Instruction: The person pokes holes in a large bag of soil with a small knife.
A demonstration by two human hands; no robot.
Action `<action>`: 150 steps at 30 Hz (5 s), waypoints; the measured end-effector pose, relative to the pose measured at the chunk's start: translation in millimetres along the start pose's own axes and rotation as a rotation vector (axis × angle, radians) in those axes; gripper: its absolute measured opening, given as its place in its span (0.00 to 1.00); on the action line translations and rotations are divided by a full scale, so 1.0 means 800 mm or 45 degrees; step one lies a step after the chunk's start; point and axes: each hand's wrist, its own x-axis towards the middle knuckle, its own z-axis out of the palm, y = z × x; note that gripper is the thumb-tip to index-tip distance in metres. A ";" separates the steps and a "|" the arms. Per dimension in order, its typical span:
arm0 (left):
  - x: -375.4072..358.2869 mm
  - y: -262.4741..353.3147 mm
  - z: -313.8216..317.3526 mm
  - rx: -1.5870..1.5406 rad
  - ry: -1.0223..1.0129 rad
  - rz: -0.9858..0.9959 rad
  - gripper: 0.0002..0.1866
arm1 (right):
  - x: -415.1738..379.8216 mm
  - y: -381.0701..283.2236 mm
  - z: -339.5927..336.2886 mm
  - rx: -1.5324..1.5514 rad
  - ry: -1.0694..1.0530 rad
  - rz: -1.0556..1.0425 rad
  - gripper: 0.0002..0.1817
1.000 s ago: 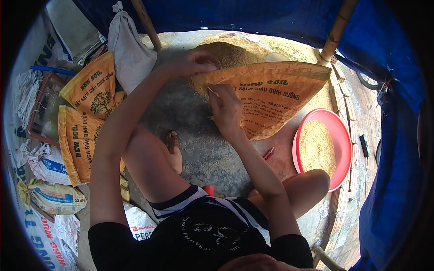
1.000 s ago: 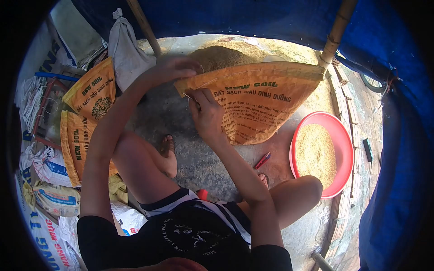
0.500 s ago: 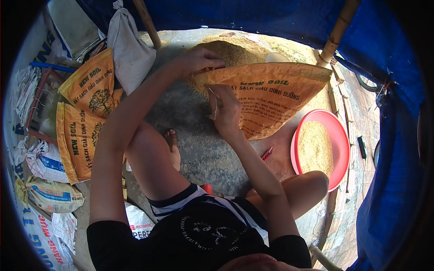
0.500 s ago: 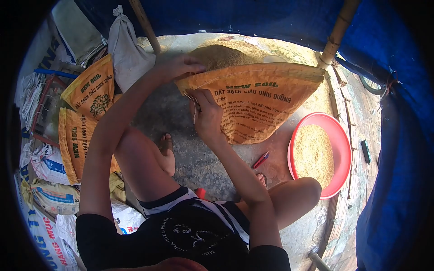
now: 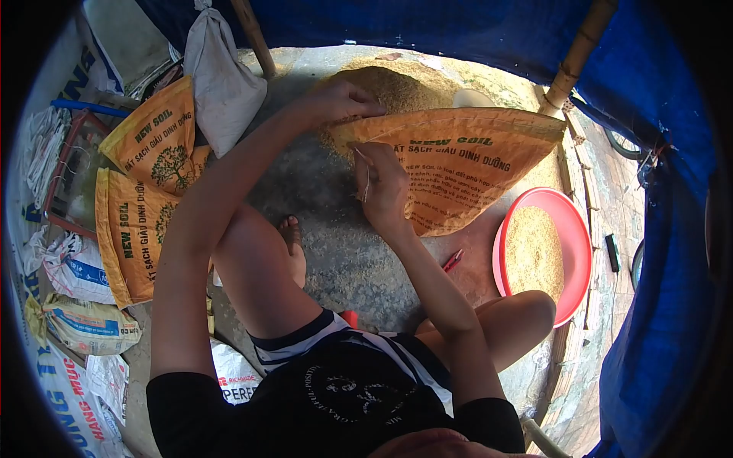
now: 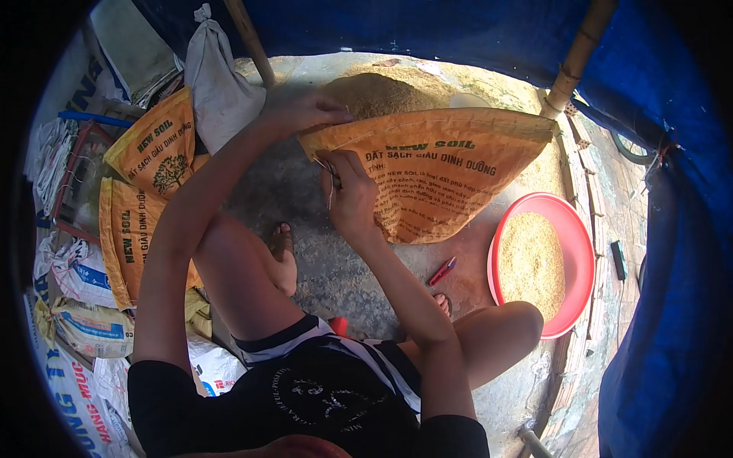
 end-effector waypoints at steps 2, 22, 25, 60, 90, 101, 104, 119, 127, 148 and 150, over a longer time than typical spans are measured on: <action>-0.002 0.010 -0.006 0.099 -0.100 -0.041 0.29 | 0.000 -0.001 0.001 -0.005 0.002 0.021 0.13; 0.012 -0.040 -0.006 -1.571 0.194 -0.149 0.07 | 0.010 0.001 -0.002 0.119 0.089 0.265 0.06; 0.016 -0.030 -0.002 -1.625 0.285 -0.136 0.07 | 0.014 0.004 -0.004 0.305 0.168 0.388 0.06; -0.052 -0.058 -0.038 -0.197 0.116 0.235 0.15 | 0.017 -0.009 0.016 0.133 0.016 0.190 0.09; -0.028 -0.062 -0.016 0.199 0.354 0.556 0.15 | 0.024 -0.010 -0.020 0.222 -0.593 0.576 0.21; -0.028 -0.062 -0.014 0.136 0.305 0.548 0.14 | 0.024 -0.009 -0.011 0.298 -0.601 0.753 0.20; -0.030 -0.060 -0.014 0.173 0.328 0.550 0.14 | 0.026 -0.011 -0.012 0.311 -0.607 0.767 0.19; -0.037 -0.049 -0.011 0.279 0.305 0.586 0.14 | 0.035 -0.007 -0.021 0.650 -0.622 0.967 0.17; -0.043 -0.033 0.001 0.304 0.387 0.611 0.11 | 0.022 -0.004 -0.008 0.620 -0.523 0.830 0.14; -0.020 -0.008 -0.003 -0.486 -0.175 0.166 0.22 | 0.002 0.012 0.007 0.592 -0.478 0.905 0.10; -0.019 -0.004 -0.002 -0.559 -0.295 0.036 0.25 | 0.001 0.012 0.005 0.593 -0.487 0.908 0.10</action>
